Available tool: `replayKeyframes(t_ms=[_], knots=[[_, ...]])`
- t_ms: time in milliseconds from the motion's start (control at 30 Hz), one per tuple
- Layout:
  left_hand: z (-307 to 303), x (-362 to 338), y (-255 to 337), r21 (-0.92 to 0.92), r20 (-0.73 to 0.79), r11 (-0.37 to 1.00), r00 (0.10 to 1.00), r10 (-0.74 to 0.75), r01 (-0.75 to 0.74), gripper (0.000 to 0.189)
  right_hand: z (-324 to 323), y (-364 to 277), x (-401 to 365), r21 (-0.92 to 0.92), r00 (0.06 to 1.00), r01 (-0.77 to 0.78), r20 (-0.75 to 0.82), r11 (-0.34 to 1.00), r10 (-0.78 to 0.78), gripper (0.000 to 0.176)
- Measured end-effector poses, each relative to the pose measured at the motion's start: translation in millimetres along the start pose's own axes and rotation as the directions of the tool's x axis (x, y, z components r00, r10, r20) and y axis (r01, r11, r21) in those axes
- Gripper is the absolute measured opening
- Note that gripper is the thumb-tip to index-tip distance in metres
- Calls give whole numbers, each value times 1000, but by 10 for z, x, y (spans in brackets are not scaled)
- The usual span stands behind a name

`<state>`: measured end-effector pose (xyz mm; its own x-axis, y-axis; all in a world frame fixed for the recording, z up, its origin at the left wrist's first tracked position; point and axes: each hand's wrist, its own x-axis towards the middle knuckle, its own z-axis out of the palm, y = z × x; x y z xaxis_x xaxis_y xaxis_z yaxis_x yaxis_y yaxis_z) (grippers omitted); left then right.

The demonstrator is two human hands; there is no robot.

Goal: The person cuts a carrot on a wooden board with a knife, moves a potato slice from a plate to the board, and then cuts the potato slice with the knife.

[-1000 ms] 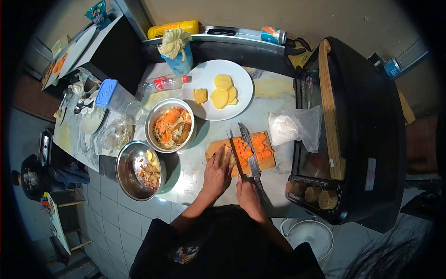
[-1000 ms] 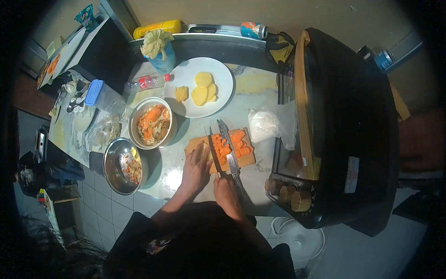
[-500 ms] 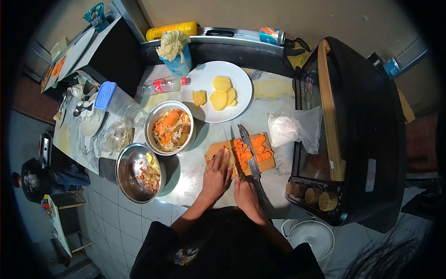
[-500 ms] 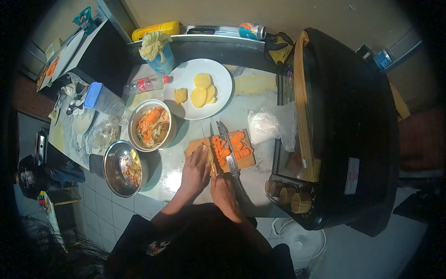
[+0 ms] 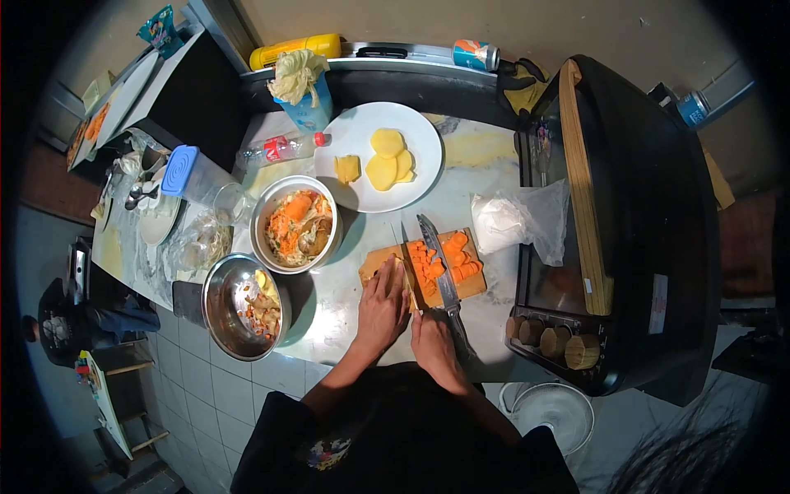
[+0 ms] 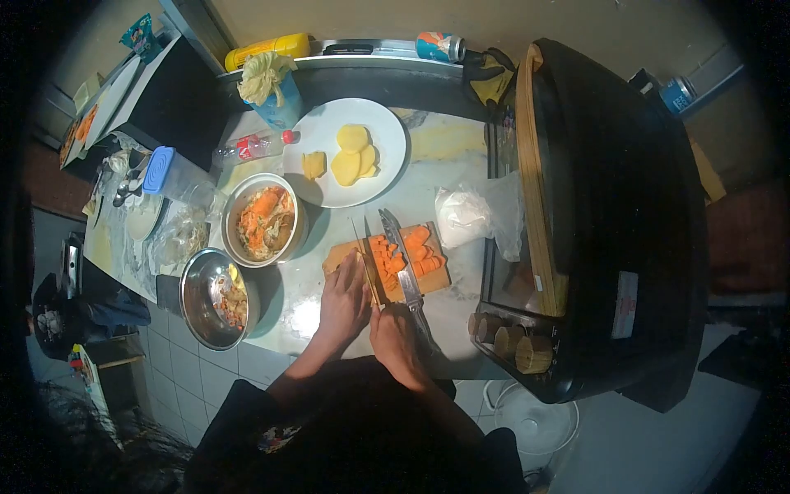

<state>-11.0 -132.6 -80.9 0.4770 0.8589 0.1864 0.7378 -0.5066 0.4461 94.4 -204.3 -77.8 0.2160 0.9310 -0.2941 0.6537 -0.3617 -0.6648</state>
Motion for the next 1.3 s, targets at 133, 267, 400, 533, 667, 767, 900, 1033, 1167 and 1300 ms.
replayKeyframes(t_ms=[133,267,400,533,667,767,900,1033,1167,1300], knots=[[6,2,-1,-20,14,1000,1000,-20,20,48,-49,-61,-9,23,1000,-16,7,1000,16,39],[11,14,-1,-12,1,1000,1000,-6,6,48,-33,-53,-12,9,1000,-29,3,1000,29,38],[42,20,-14,-25,-9,1000,1000,-10,10,49,-26,-70,-5,33,997,-72,15,997,72,36],[52,26,-15,-19,8,1000,1000,-20,20,50,0,-51,1,-7,993,-115,29,993,116,34],[64,36,-41,-9,10,1000,1000,-19,19,50,6,-51,7,33,993,-115,32,993,114,31],[62,19,-39,-14,8,1000,1000,-25,25,50,21,-22,-3,36,998,-59,2,998,59,29],[58,23,-37,-31,-14,999,1000,-17,16,48,20,-10,18,30,991,-110,80,993,107,29],[34,3,-22,-37,-19,999,1000,-21,21,47,94,42,24,8,998,-65,24,998,65,30],[28,-7,-24,-35,-29,999,1000,-6,5,46,103,61,25,9,1000,-17,-6,1000,17,31],[8,-18,-27,-39,-11,999,1000,-13,13,45,94,36,-10,10,999,3,-51,1000,-2,36]])
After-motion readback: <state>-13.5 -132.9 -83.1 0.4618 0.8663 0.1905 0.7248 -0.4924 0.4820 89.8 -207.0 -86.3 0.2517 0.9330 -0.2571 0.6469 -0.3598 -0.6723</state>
